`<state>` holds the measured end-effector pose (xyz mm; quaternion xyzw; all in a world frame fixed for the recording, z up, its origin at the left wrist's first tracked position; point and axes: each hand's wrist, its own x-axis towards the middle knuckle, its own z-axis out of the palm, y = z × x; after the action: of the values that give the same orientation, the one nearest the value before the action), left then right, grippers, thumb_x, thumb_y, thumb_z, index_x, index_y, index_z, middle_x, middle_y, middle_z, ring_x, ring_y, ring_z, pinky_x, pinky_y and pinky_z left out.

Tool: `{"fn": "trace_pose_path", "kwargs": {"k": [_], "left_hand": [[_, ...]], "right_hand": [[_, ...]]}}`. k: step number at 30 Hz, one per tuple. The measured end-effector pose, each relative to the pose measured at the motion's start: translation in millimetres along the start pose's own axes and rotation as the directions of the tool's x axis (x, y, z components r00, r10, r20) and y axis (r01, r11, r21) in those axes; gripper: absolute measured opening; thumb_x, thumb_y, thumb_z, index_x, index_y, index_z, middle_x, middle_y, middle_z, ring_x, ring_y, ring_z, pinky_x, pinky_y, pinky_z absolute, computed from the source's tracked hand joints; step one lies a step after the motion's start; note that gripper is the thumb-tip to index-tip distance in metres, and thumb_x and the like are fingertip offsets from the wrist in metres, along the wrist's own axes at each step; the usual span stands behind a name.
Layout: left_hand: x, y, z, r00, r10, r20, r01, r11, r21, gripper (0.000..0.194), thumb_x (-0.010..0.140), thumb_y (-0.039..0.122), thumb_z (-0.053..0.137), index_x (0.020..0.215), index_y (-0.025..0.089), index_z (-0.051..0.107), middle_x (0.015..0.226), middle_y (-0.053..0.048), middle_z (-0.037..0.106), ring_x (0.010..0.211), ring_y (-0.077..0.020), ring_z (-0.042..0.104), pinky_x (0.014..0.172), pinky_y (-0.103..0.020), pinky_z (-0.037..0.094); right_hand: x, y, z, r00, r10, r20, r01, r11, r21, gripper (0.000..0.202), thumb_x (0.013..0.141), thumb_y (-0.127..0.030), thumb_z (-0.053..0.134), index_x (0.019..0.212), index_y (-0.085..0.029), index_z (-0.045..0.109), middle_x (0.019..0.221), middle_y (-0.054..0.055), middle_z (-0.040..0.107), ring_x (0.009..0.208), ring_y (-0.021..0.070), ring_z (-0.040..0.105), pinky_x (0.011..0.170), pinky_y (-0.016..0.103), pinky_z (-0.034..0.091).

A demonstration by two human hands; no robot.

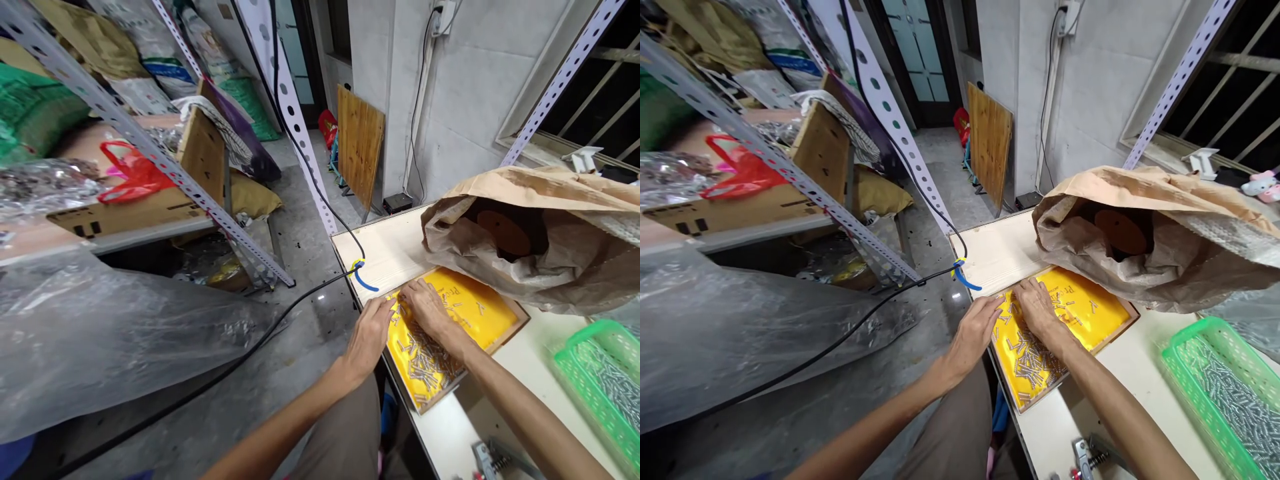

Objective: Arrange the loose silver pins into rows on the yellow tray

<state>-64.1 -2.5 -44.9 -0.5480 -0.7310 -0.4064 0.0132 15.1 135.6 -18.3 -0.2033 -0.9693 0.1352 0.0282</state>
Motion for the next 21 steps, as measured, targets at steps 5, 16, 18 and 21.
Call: {"fn": "trace_pose_path", "kwargs": {"k": [5, 16, 18, 21], "left_hand": [[0, 4, -1.0, 0.997, -0.004, 0.074, 0.009, 0.998, -0.066, 0.027, 0.093, 0.019, 0.041, 0.117, 0.017, 0.055, 0.098, -0.008, 0.059, 0.096, -0.0194, 0.057, 0.084, -0.038, 0.052], [-2, 11, -2.4, 0.964, 0.126, 0.234, -0.076, 0.974, -0.212, 0.023, 0.094, 0.026, 0.043, 0.098, 0.018, 0.064, 0.085, -0.004, 0.062, 0.079, -0.0141, 0.061, 0.070, -0.025, 0.051], [-4, 14, -6.0, 0.947, 0.190, 0.259, -0.153, 0.976, -0.156, 0.024, 0.095, 0.025, 0.040, 0.095, 0.017, 0.063, 0.084, -0.005, 0.061, 0.077, -0.0142, 0.059, 0.069, -0.025, 0.050], [-8, 16, -6.0, 0.930, 0.228, 0.289, -0.222, 0.974, -0.056, 0.026, 0.096, 0.025, 0.037, 0.087, 0.016, 0.060, 0.080, -0.004, 0.058, 0.073, -0.0146, 0.056, 0.066, -0.026, 0.049]], "right_hand": [[-25, 4, -6, 0.999, -0.031, -0.034, 0.044, 0.881, 0.471, 0.016, 0.083, -0.012, 0.050, 0.088, -0.018, 0.064, 0.082, 0.004, 0.062, 0.078, 0.0159, 0.055, 0.073, 0.028, 0.043], [-66, 1, -3, 0.965, 0.205, 0.164, -0.201, 0.179, 0.963, 0.038, 0.060, -0.047, 0.076, 0.079, -0.020, 0.057, 0.071, -0.001, 0.058, 0.067, 0.0126, 0.055, 0.066, 0.028, 0.046], [-70, -1, -3, 0.953, 0.222, 0.207, -0.239, 0.127, 0.963, 0.039, 0.059, -0.048, 0.077, 0.078, -0.019, 0.058, 0.069, -0.001, 0.058, 0.065, 0.0121, 0.054, 0.064, 0.028, 0.046], [-75, -2, -2, 0.939, 0.265, 0.217, -0.252, 0.107, 0.962, 0.039, 0.057, -0.048, 0.078, 0.074, -0.019, 0.058, 0.066, -0.003, 0.057, 0.061, 0.0112, 0.052, 0.061, 0.027, 0.044]]}}
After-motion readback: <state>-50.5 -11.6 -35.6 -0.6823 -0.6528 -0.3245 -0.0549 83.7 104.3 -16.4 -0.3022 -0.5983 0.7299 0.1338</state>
